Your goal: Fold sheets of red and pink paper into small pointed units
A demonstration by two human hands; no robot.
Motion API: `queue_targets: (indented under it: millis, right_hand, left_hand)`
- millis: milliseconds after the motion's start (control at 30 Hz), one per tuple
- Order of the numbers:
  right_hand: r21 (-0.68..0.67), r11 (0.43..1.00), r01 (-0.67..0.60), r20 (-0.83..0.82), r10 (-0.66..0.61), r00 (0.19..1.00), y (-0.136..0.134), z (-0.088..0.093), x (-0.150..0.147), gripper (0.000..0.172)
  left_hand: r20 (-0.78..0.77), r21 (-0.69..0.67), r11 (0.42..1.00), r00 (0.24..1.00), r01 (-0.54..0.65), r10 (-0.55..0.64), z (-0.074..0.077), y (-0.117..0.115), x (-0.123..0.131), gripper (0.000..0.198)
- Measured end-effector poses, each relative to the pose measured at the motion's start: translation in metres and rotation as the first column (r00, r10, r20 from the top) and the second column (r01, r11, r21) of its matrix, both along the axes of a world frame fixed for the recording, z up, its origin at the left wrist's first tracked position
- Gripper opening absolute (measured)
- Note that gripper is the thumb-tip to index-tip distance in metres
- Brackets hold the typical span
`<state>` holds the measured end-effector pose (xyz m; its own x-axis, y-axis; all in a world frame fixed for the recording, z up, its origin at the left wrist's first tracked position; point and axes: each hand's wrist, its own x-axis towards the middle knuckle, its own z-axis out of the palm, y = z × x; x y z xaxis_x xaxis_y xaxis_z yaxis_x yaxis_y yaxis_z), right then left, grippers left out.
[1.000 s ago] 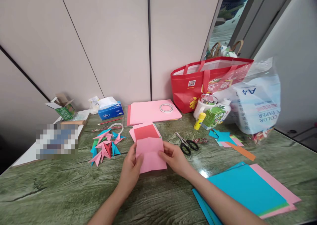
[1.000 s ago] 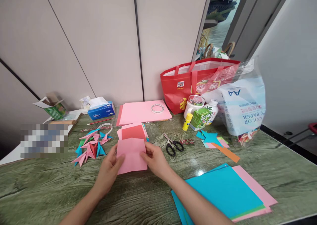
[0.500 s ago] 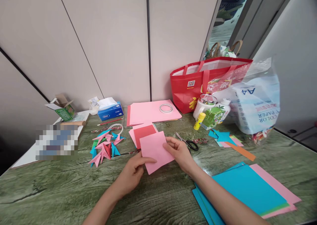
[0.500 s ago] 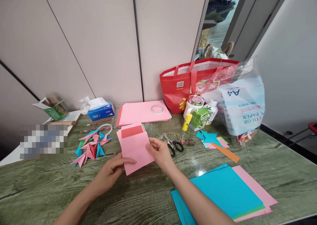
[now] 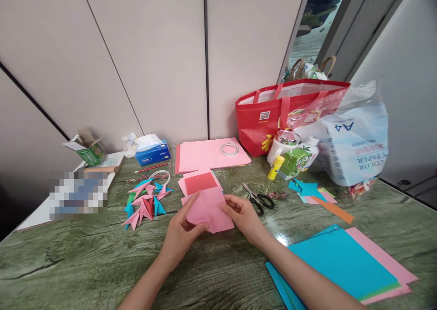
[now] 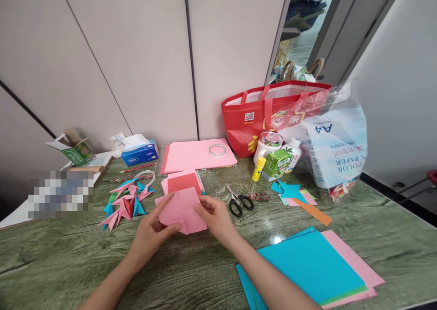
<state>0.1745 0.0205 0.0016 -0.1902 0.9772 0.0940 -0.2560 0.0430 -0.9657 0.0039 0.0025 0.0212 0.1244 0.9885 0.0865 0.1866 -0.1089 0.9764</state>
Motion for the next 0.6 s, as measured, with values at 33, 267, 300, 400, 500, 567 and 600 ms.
queue_targets:
  millis: [33, 267, 300, 400, 500, 567, 600]
  right_hand:
    - [0.015, 1.000, -0.007, -0.007, 0.007, 1.000, -0.001, 0.000, -0.002, 0.032]
    - [0.026, 1.000, 0.001, -0.008, -0.001, 1.000, -0.004, 0.004, -0.005, 0.035]
    - [0.029, 1.000, 0.001, -0.007, 0.000, 1.000, -0.004, 0.004, -0.005, 0.035]
    - [0.036, 0.999, -0.015, -0.005, 0.016, 1.000, -0.006, 0.004, -0.007, 0.036]
    - [0.017, 0.999, -0.033, -0.024, 0.034, 0.999, -0.007, 0.003, -0.008, 0.035]
    - [-0.005, 1.000, -0.019, -0.031, 0.019, 0.999, -0.007, 0.001, -0.009, 0.035]
    - [-0.016, 1.000, -0.005, -0.024, 0.004, 1.000, -0.008, 0.000, -0.009, 0.036]
  left_hand:
    - [0.041, 0.012, 0.999, 0.999, -0.030, 0.030, 0.000, 0.000, 0.001, 0.074]
    - [0.342, -0.126, 0.988, 0.931, -0.092, 0.130, -0.003, 0.001, 0.005, 0.096]
    - [0.356, -0.150, 0.984, 0.923, -0.095, 0.143, -0.005, 0.001, 0.005, 0.090]
    - [0.362, -0.199, 0.973, 0.914, -0.117, 0.184, -0.009, 0.001, 0.004, 0.066]
    - [0.342, -0.230, 0.965, 0.919, -0.123, 0.199, -0.012, 0.002, 0.004, 0.045]
    - [0.342, -0.252, 0.962, 0.921, -0.103, 0.188, -0.013, 0.002, 0.003, 0.038]
    - [0.347, -0.264, 0.960, 0.920, -0.093, 0.185, -0.013, 0.002, 0.003, 0.037]
